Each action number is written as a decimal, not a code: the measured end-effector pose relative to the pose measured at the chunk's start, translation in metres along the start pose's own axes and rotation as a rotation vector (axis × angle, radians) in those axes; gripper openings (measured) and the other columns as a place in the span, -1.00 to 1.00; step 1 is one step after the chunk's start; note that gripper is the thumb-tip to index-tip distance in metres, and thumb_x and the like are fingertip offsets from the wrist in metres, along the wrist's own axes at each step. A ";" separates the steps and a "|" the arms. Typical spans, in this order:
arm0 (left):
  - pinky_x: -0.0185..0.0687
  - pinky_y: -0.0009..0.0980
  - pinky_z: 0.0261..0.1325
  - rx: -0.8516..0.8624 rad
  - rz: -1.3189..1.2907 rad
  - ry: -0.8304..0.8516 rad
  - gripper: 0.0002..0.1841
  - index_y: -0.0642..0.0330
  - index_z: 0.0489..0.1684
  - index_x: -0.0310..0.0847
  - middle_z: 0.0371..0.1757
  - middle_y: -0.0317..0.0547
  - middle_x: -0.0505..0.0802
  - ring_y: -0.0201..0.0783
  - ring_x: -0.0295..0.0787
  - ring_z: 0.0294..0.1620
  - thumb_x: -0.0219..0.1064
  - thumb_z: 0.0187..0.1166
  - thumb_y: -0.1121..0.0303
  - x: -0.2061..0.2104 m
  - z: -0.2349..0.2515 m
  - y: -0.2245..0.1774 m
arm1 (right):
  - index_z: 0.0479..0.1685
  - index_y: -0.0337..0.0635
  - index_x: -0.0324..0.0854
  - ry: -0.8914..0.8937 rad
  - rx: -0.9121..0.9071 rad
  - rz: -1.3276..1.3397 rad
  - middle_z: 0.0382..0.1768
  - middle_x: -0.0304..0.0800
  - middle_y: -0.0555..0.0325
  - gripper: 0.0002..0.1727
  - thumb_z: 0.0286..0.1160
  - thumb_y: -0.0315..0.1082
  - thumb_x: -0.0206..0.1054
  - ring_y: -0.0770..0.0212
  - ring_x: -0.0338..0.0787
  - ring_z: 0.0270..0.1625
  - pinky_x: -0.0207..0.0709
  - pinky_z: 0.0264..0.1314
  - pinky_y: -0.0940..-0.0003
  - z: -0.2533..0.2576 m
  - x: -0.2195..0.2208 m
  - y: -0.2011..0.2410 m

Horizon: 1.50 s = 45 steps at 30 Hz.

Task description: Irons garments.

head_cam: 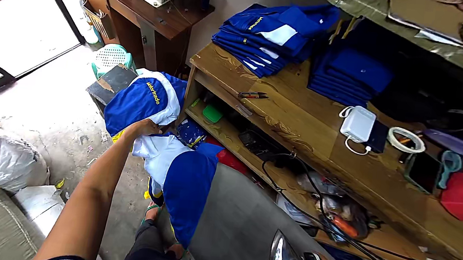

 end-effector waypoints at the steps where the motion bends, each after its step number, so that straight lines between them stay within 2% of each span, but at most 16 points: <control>1: 0.52 0.04 0.18 0.046 -0.074 -0.021 -0.65 0.33 -0.14 0.74 -0.13 0.15 0.80 -0.06 0.69 -0.04 0.34 0.70 0.13 0.001 0.001 0.004 | 0.74 -0.28 0.24 -0.004 0.005 -0.008 0.10 0.76 -0.48 -0.22 0.64 -0.01 0.32 -0.35 0.86 -0.13 0.65 0.04 -0.38 0.001 0.001 0.001; 3: 0.54 -0.05 0.12 0.100 -0.170 -0.073 -0.74 0.30 -0.19 0.72 -0.19 0.04 0.78 -0.15 0.66 -0.11 0.37 0.68 0.22 0.002 0.001 0.009 | 0.74 -0.29 0.24 -0.001 0.005 -0.018 0.09 0.77 -0.47 -0.22 0.65 0.00 0.31 -0.33 0.86 -0.13 0.65 0.04 -0.38 0.003 0.002 0.005; 5: 0.54 0.06 0.20 0.110 -0.160 -0.150 -0.72 0.35 -0.14 0.70 -0.12 0.15 0.78 -0.01 0.70 -0.01 0.29 0.72 0.24 0.006 -0.005 0.009 | 0.74 -0.26 0.24 0.018 -0.002 -0.021 0.13 0.76 -0.44 -0.22 0.64 0.00 0.31 -0.31 0.86 -0.10 0.65 0.05 -0.36 0.004 0.006 0.024; 7: 0.54 0.14 0.35 0.085 -0.132 -0.277 -0.68 0.42 -0.06 0.69 0.05 0.29 0.76 0.15 0.71 0.17 0.22 0.76 0.25 0.009 -0.018 0.008 | 0.78 -0.15 0.23 0.055 -0.025 -0.029 0.19 0.75 -0.39 -0.22 0.63 0.00 0.33 -0.30 0.85 -0.07 0.65 0.04 -0.36 0.004 0.008 0.061; 11: 0.53 0.05 0.47 0.032 -0.163 -0.571 -0.66 0.45 0.02 0.70 0.23 0.35 0.71 0.20 0.68 0.31 0.18 0.77 0.27 0.023 -0.036 0.012 | 0.72 -0.02 0.39 0.041 -0.208 -0.046 -0.08 0.87 -0.23 -0.28 0.64 0.12 0.26 -0.14 0.84 -0.37 0.67 -0.28 -0.24 0.008 0.010 0.151; 14: 0.55 0.02 0.45 0.038 -0.175 -0.651 -0.69 0.47 0.03 0.69 0.24 0.37 0.70 0.21 0.69 0.30 0.17 0.76 0.33 0.025 -0.041 0.009 | 0.68 0.15 0.45 0.059 -0.332 -0.039 -0.22 0.87 0.01 -0.30 0.62 0.26 0.17 0.08 0.80 -0.47 0.68 -0.40 -0.05 0.025 0.021 0.215; 17: 0.54 0.02 0.47 0.030 -0.173 -0.644 -0.70 0.49 0.02 0.67 0.22 0.37 0.71 0.20 0.69 0.30 0.15 0.77 0.35 0.016 -0.038 0.011 | 0.66 0.23 0.46 0.152 -0.447 -0.083 -0.25 0.87 0.05 -0.34 0.65 0.28 0.14 0.05 0.85 -0.34 0.69 -0.28 -0.07 0.042 0.042 0.282; 21: 0.55 0.03 0.45 -0.025 -0.184 -0.650 -0.67 0.49 0.00 0.66 0.17 0.35 0.72 0.20 0.70 0.28 0.12 0.79 0.32 0.000 -0.041 0.027 | 0.72 0.23 0.37 0.310 -0.539 -0.144 -0.10 0.87 -0.02 -0.35 0.73 0.25 0.07 -0.07 0.87 -0.11 0.67 -0.02 -0.16 0.073 0.084 0.355; 26: 0.56 0.03 0.41 -0.045 -0.238 -0.592 -0.65 0.44 0.02 0.68 0.17 0.31 0.74 0.14 0.72 0.24 0.12 0.80 0.27 -0.007 -0.045 0.046 | 0.72 0.17 0.37 0.353 -0.587 -0.217 -0.11 0.86 -0.07 -0.35 0.75 0.23 0.03 -0.12 0.86 -0.07 0.65 0.04 -0.15 0.100 0.122 0.412; 29: 0.57 0.01 0.37 0.000 -0.316 -0.567 -0.68 0.42 -0.05 0.69 0.08 0.25 0.76 0.08 0.74 0.18 0.16 0.78 0.27 -0.006 -0.040 0.055 | 0.65 0.12 0.43 0.368 -0.611 -0.249 0.04 0.85 -0.12 -0.38 0.74 0.20 0.09 -0.16 0.84 0.10 0.62 0.17 -0.20 0.120 0.128 0.442; 31: 0.58 0.00 0.35 0.066 -0.354 -0.576 -0.71 0.40 -0.07 0.70 0.06 0.20 0.77 0.04 0.74 0.15 0.20 0.76 0.29 -0.011 -0.038 0.057 | 0.63 0.13 0.47 0.406 -0.673 -0.308 0.09 0.84 -0.14 -0.41 0.68 0.13 0.23 -0.18 0.82 0.16 0.59 0.24 -0.24 0.137 0.134 0.462; 33: 0.59 0.00 0.34 0.142 -0.370 -0.567 -0.74 0.37 -0.09 0.71 0.05 0.17 0.77 0.01 0.73 0.14 0.23 0.74 0.31 -0.018 -0.038 0.058 | 0.58 0.21 0.51 0.464 -0.756 -0.406 0.06 0.86 -0.10 -0.43 0.54 -0.08 0.39 -0.18 0.83 0.14 0.61 0.17 -0.28 0.148 0.140 0.478; 37: 0.62 0.02 0.26 0.229 -0.366 -0.536 -0.77 0.35 -0.16 0.70 0.01 0.14 0.76 0.00 0.74 0.09 0.26 0.73 0.33 -0.024 -0.035 0.060 | 0.43 0.27 0.65 0.418 -0.823 -0.489 -0.01 0.88 -0.06 -0.43 0.34 -0.32 0.46 -0.19 0.84 0.07 0.62 0.02 -0.35 0.171 0.146 0.495; 40: 0.61 0.02 0.30 0.203 -0.371 -0.526 -0.75 0.35 -0.16 0.71 0.02 0.14 0.77 0.00 0.74 0.12 0.25 0.74 0.30 -0.022 -0.031 0.065 | 0.42 0.31 0.65 0.352 -0.822 -0.505 -0.08 0.89 -0.03 -0.43 0.31 -0.32 0.45 -0.17 0.85 0.00 0.63 -0.07 -0.32 0.175 0.144 0.498; 42: 0.59 0.04 0.33 0.168 -0.362 -0.515 -0.74 0.36 -0.16 0.71 0.02 0.15 0.77 0.02 0.73 0.14 0.25 0.74 0.30 -0.019 -0.028 0.067 | 0.46 0.34 0.60 0.387 -0.854 -0.514 -0.10 0.88 0.00 -0.42 0.35 -0.29 0.43 -0.15 0.85 -0.03 0.63 -0.09 -0.28 0.164 0.142 0.490; 45: 0.57 0.09 0.34 0.104 -0.332 -0.486 -0.73 0.36 -0.17 0.70 0.04 0.17 0.77 0.07 0.72 0.17 0.24 0.74 0.28 -0.014 -0.023 0.067 | 0.59 0.43 0.50 0.472 -0.860 -0.459 -0.08 0.87 -0.10 -0.33 0.39 -0.26 0.38 -0.24 0.84 -0.03 0.61 -0.07 -0.35 0.135 0.141 0.456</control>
Point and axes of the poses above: each hand's wrist, its own z-axis towards the middle knuckle, its own x-axis out of the palm, y = z × x, the point moved 5 cm from there along z, towards the middle knuckle
